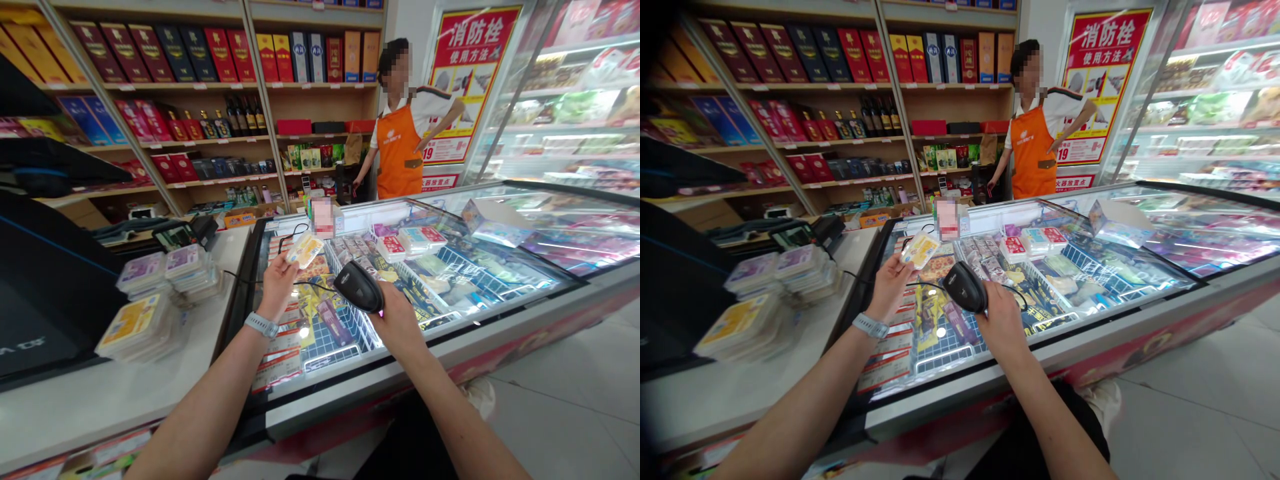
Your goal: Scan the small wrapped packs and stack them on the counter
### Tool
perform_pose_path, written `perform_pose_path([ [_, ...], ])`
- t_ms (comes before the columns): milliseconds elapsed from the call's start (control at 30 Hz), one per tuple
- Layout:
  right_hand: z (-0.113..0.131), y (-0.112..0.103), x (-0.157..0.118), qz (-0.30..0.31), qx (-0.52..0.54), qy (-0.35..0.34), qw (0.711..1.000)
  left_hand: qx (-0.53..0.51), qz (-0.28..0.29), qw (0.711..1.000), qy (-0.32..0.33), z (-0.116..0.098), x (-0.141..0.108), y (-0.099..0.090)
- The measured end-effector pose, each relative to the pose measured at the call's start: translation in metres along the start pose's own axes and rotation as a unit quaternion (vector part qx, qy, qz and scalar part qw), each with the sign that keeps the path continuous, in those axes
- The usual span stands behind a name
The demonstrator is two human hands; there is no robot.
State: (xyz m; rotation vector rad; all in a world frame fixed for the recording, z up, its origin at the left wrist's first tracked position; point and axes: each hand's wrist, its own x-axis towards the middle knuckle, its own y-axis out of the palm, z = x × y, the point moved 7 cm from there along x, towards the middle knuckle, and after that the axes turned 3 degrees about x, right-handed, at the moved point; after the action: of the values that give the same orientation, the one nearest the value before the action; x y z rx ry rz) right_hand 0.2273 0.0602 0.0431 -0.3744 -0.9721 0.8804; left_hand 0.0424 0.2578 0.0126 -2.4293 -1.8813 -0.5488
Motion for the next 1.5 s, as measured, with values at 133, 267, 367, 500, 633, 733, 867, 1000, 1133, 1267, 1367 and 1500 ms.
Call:
perform_pose_path([
  [133, -0.0006, 0.0006, 0.0000, 0.002, -0.003, -0.002, 1.000, -0.005, -0.008, 1.000, -0.005, 0.0007, -0.0003, -0.0007],
  [267, -0.0022, 0.0009, -0.0002, 0.000, -0.004, 0.001, 1.000, -0.002, -0.014, 1.000, -0.006, 0.0021, 0.0003, -0.0024],
  [367, -0.0030, 0.0018, -0.0005, 0.002, -0.005, 0.001, 1.000, 0.001, -0.016, 1.000, -0.002, 0.0030, 0.0011, -0.0038],
  [500, -0.0025, 0.0020, -0.0007, 0.001, -0.005, -0.004, 1.000, 0.000, -0.018, 1.000, 0.005, 0.0022, 0.0013, -0.0047],
  [633, -0.0006, 0.0004, -0.0011, -0.007, -0.011, -0.008, 1.000, -0.003, -0.015, 1.000, 0.007, 0.0005, 0.0001, -0.0036],
  [733, -0.0001, -0.0003, -0.0016, -0.008, -0.018, -0.008, 1.000, -0.002, -0.014, 1.000, 0.006, -0.0005, -0.0008, -0.0026],
  [867, -0.0013, 0.0018, -0.0018, 0.007, -0.020, -0.002, 1.000, -0.004, -0.009, 1.000, 0.008, -0.0008, -0.0008, -0.0017],
  [1000, -0.0011, 0.0019, -0.0016, 0.008, -0.025, -0.002, 1.000, -0.004, -0.008, 1.000, 0.012, 0.0000, -0.0002, -0.0028],
  [1133, -0.0011, 0.0005, -0.0020, -0.002, -0.018, -0.005, 1.000, -0.004, -0.005, 1.000, 0.018, 0.0003, 0.0004, -0.0028],
  [1267, -0.0023, 0.0008, -0.0029, -0.003, -0.011, -0.010, 1.000, 0.000, -0.004, 1.000, 0.021, 0.0004, 0.0006, -0.0029],
  [1367, -0.0033, 0.0010, -0.0039, -0.005, -0.010, -0.010, 1.000, 0.006, -0.007, 1.000, 0.017, 0.0015, 0.0006, -0.0035],
  [1500, -0.0051, 0.0011, -0.0057, -0.001, -0.006, 0.001, 1.000, 0.013, -0.011, 1.000, 0.010, 0.0045, 0.0009, -0.0040],
])
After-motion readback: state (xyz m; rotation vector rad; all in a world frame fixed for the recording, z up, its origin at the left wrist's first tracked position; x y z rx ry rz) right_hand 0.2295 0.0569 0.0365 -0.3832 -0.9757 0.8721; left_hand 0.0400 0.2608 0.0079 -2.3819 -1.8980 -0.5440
